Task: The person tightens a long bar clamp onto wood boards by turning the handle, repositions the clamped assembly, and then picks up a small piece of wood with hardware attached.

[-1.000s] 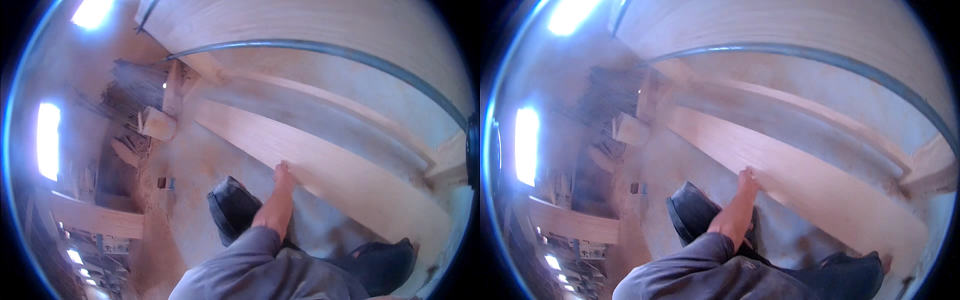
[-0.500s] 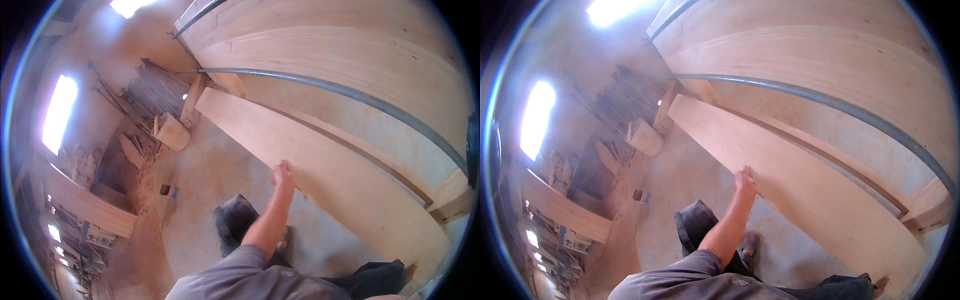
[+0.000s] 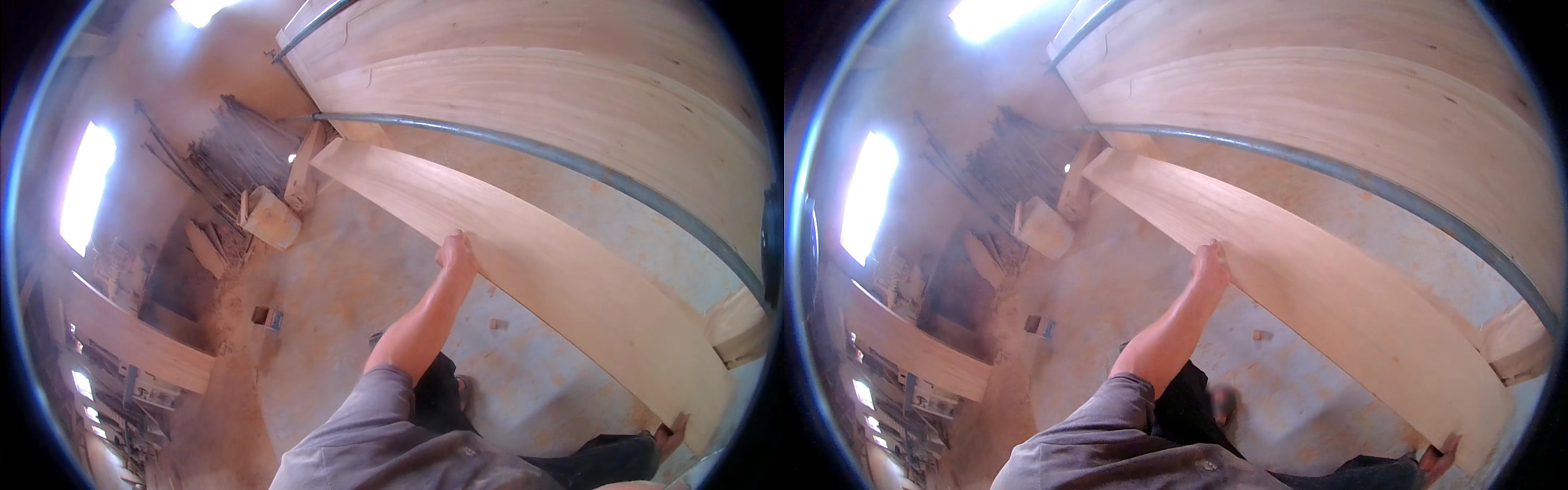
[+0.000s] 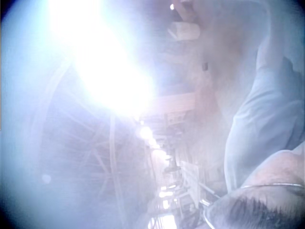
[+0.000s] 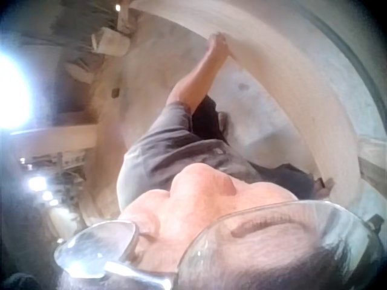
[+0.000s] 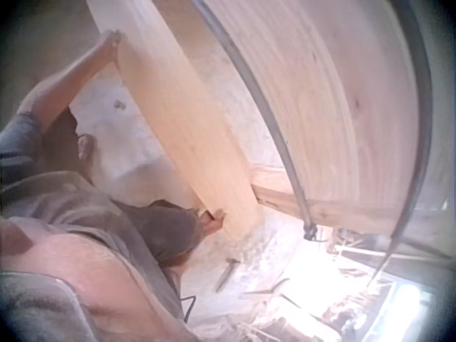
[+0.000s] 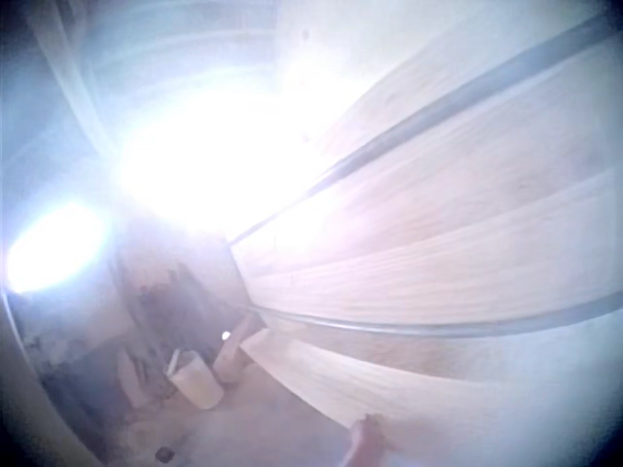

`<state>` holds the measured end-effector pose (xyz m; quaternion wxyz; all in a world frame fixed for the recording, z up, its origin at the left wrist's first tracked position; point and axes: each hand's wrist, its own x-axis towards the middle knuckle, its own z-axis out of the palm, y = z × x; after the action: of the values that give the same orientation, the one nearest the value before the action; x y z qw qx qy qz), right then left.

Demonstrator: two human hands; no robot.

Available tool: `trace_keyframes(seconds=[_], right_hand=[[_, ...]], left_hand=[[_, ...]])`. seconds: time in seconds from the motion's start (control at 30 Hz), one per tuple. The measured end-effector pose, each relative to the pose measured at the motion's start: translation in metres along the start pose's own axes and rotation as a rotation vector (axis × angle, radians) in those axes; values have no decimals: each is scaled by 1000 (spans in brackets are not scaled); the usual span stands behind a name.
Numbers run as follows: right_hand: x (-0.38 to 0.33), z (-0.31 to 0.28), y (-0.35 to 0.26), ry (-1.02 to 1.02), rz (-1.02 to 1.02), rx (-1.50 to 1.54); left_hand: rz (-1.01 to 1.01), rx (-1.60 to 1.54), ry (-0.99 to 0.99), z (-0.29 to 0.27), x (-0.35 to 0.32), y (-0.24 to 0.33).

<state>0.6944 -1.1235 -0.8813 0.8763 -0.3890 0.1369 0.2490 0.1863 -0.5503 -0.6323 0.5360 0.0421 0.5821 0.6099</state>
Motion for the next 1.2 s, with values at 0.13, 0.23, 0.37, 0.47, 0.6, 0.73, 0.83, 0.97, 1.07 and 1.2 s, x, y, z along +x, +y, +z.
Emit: trace_keyframes(seconds=[0.13,0.23,0.37,0.47,0.6,0.73,0.83,0.97,1.07,1.2], right_hand=[[15,-29,-11,2,4,20],[38,-33,-28,-14,-31,13],[34,-17,-39,-104,21,-66],[21,-9,-38,-172,58,-97],[-41,37,-31,-154,-63,-182],[-62,35,-45,-304,-431,-648],[-93,89,4,-282,-291,-498],[-105,155,5,-140,-172,-31],[-114,153,-11,-44,-144,99],[-138,157,-16,22,-163,68]], left_hand=[[2,-6,-48,-17,11,-9],[-12,-51,-58,-10,-3,-7],[-5,-20,-41,-8,-15,-1],[2,-23,-23,-19,2,-1],[-44,15,-20,-17,7,2],[1113,1785,-577,-9,57,-9],[1091,1508,-619,-67,87,-5],[249,509,-607,-65,84,4],[345,657,-622,-60,130,-5],[117,415,-521,-45,78,-6]])
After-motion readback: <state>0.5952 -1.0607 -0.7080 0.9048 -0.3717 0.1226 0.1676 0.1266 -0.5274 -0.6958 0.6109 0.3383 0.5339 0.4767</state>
